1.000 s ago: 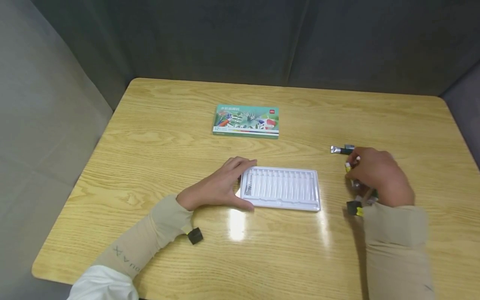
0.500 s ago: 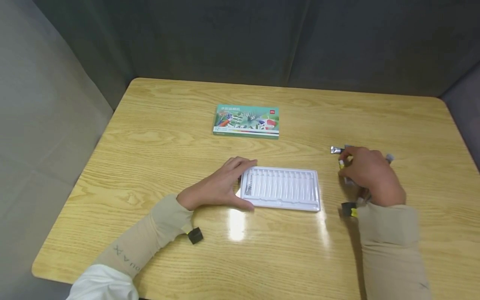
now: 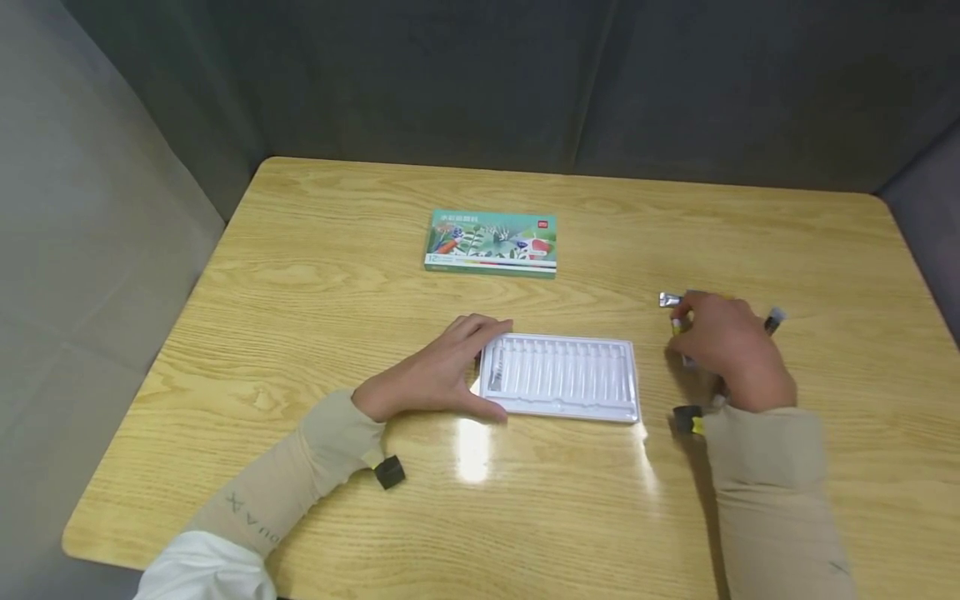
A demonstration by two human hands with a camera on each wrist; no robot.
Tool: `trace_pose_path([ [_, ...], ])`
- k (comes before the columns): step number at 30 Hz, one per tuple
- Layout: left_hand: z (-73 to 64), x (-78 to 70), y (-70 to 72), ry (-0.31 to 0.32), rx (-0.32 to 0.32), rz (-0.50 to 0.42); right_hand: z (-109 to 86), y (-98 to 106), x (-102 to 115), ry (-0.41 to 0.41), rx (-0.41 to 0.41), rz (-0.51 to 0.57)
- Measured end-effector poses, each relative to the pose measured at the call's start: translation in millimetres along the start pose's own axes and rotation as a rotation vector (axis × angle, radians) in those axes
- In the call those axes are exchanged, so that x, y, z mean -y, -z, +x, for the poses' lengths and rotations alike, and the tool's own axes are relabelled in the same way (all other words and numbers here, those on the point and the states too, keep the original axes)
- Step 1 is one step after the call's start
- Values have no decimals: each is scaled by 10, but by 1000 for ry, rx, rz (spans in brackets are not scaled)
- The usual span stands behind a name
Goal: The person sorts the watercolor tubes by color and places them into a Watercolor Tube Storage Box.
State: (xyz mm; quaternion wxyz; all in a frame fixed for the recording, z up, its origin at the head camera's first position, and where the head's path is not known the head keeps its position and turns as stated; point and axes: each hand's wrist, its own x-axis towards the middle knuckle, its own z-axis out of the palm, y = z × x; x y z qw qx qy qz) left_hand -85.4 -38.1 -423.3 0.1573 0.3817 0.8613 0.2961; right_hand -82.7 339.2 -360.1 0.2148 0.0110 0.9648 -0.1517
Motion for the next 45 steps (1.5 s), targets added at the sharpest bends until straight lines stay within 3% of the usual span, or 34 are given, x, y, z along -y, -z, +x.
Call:
trace_pose_path([
  [14, 0, 10, -4, -6, -6, -1, -36, 27, 175, 25, -60, -1],
  [26, -5, 6, -2, -7, -3, 5, -93, -42, 428, 38, -224, 63],
  [37, -1, 12, -4, -14, -8, 10, -131, -137, 785, 107, -280, 88],
  [45, -2, 13, -3, -16, -10, 1, -160, -225, 982, 211, -301, 105],
])
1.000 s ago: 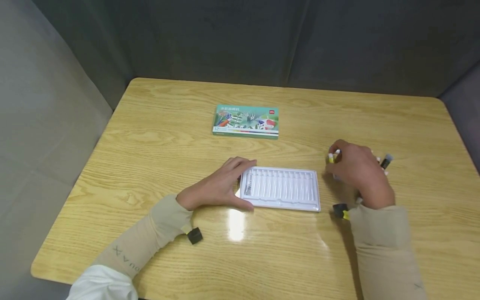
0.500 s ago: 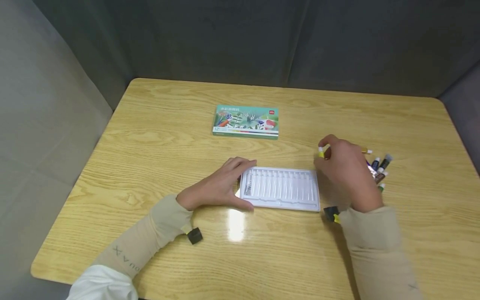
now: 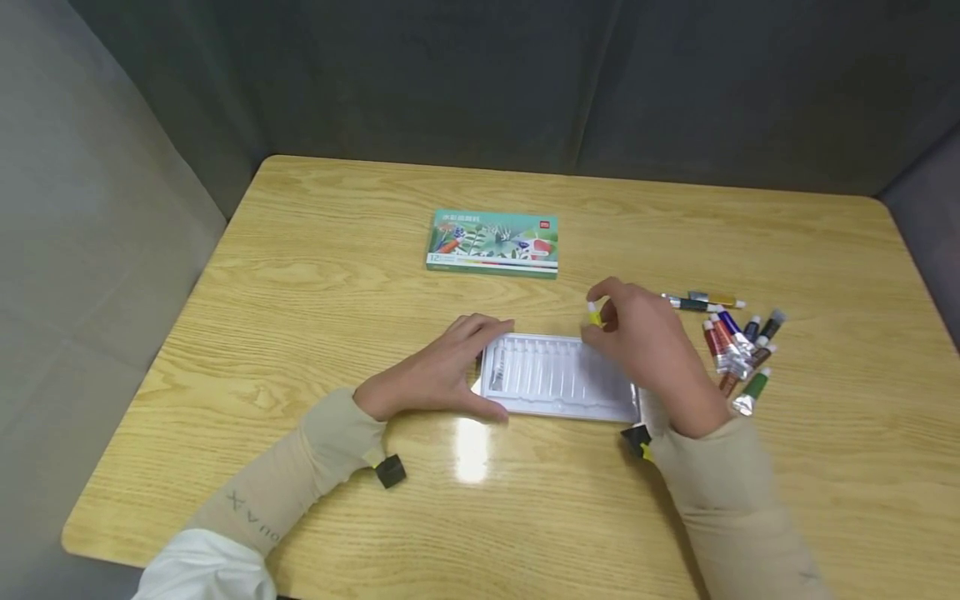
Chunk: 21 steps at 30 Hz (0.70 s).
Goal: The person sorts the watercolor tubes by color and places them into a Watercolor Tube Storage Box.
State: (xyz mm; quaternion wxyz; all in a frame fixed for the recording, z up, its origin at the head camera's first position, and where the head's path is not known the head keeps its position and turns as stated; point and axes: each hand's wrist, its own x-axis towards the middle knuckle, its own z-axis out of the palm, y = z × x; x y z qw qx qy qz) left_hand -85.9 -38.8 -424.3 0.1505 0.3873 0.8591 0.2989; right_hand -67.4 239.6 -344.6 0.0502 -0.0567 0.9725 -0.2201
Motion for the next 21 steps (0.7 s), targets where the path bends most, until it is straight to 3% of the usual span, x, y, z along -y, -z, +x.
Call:
trace_pose_path([
  [13, -4, -2, 6, 7, 0, -1, -62, -172, 251, 114, 18, 101],
  [21, 5, -7, 7, 3, -2, 0, -70, -317, 400, 111, 57, 162],
])
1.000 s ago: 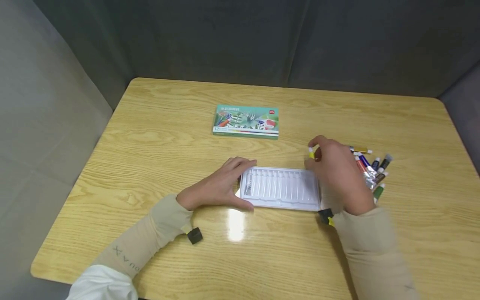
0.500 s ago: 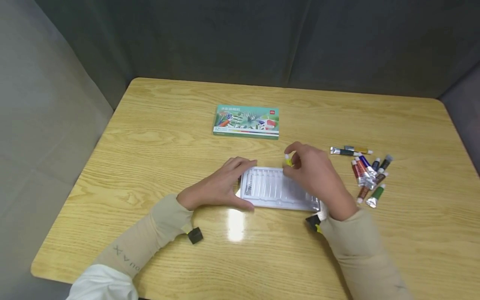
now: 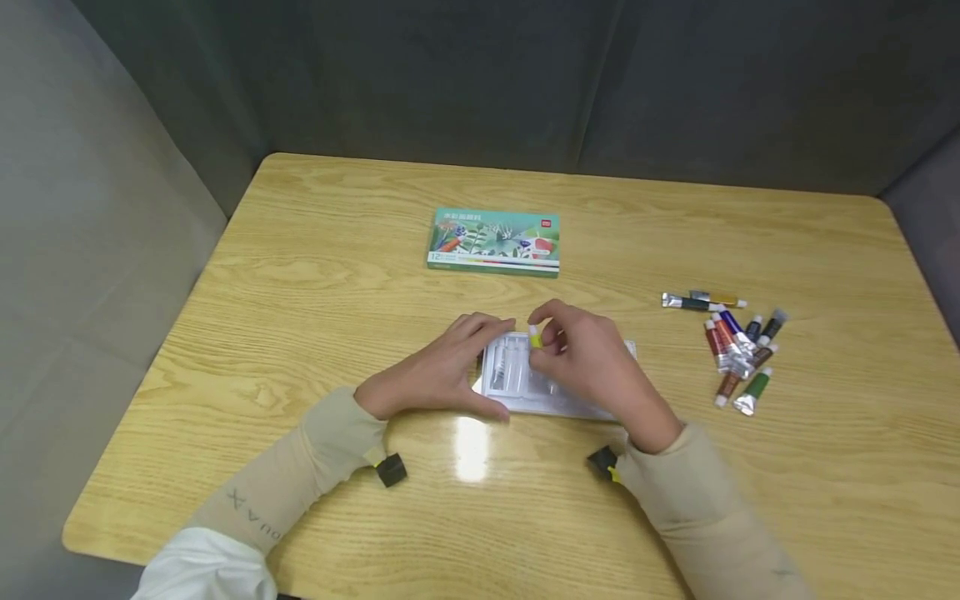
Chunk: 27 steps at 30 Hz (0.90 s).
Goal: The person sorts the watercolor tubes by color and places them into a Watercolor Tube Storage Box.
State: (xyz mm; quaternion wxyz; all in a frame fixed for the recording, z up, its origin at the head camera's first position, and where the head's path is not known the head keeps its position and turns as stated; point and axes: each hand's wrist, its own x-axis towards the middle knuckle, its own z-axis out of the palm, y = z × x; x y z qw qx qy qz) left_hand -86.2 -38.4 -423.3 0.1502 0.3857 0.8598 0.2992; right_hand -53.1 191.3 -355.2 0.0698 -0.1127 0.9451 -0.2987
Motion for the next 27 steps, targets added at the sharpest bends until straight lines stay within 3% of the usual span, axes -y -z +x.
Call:
trace_pose_path([
  [14, -3, 3, -3, -12, -4, -15, 33, -291, 54, 21, -5, 87],
  [27, -5, 9, 5, -6, 7, -11, 38, -348, 64, -12, -12, 69],
])
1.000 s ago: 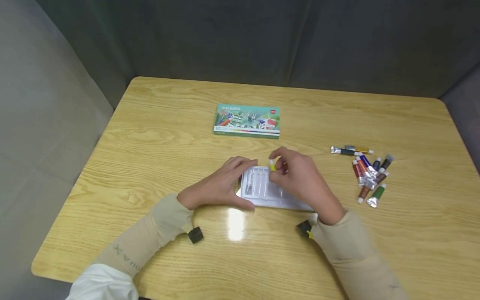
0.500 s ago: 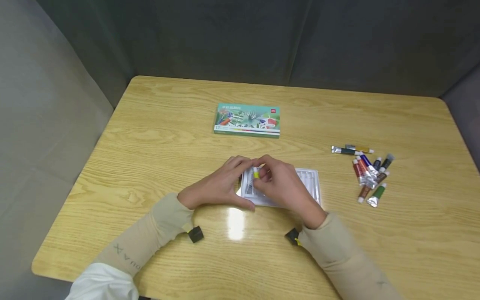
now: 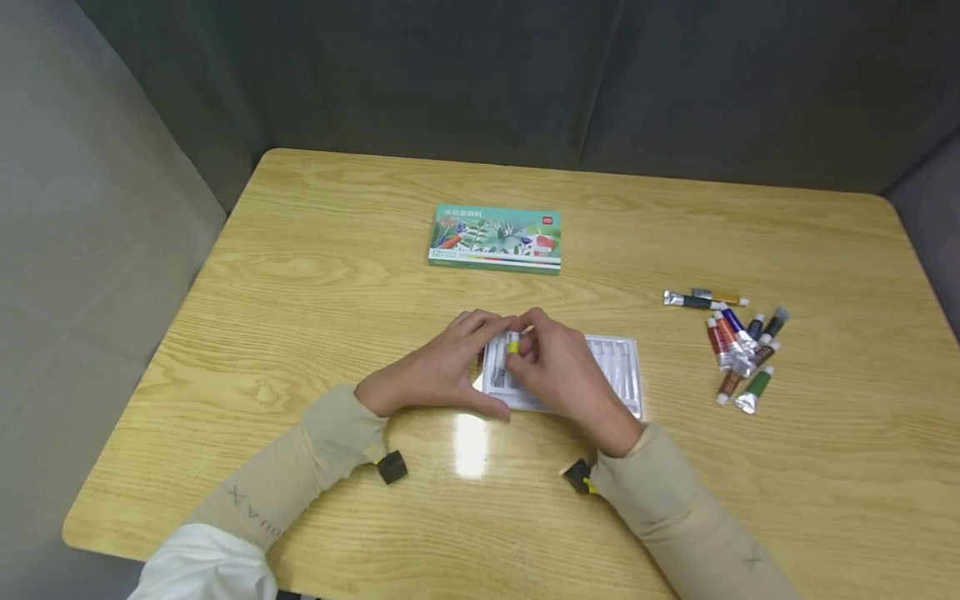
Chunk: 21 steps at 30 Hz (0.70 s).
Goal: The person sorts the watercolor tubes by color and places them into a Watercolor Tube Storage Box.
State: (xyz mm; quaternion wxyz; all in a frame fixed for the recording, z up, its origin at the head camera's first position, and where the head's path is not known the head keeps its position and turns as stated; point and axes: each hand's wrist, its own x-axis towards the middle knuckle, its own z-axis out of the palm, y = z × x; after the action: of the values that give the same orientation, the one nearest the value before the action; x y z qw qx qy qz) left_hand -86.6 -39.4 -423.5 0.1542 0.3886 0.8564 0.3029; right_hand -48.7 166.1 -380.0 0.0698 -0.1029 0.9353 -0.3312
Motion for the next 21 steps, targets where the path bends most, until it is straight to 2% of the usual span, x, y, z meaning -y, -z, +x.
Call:
trace_pose_path([
  [6, -3, -13, 6, 4, 6, 3, 3, -41, -18, -4, -12, -33],
  [13, -6, -15, 4, 12, 8, 3, 0, -79, -7, 32, -56, -99],
  [21, -2, -16, 10, 7, 7, 5, -19, -85, 33, 6, -50, -116],
])
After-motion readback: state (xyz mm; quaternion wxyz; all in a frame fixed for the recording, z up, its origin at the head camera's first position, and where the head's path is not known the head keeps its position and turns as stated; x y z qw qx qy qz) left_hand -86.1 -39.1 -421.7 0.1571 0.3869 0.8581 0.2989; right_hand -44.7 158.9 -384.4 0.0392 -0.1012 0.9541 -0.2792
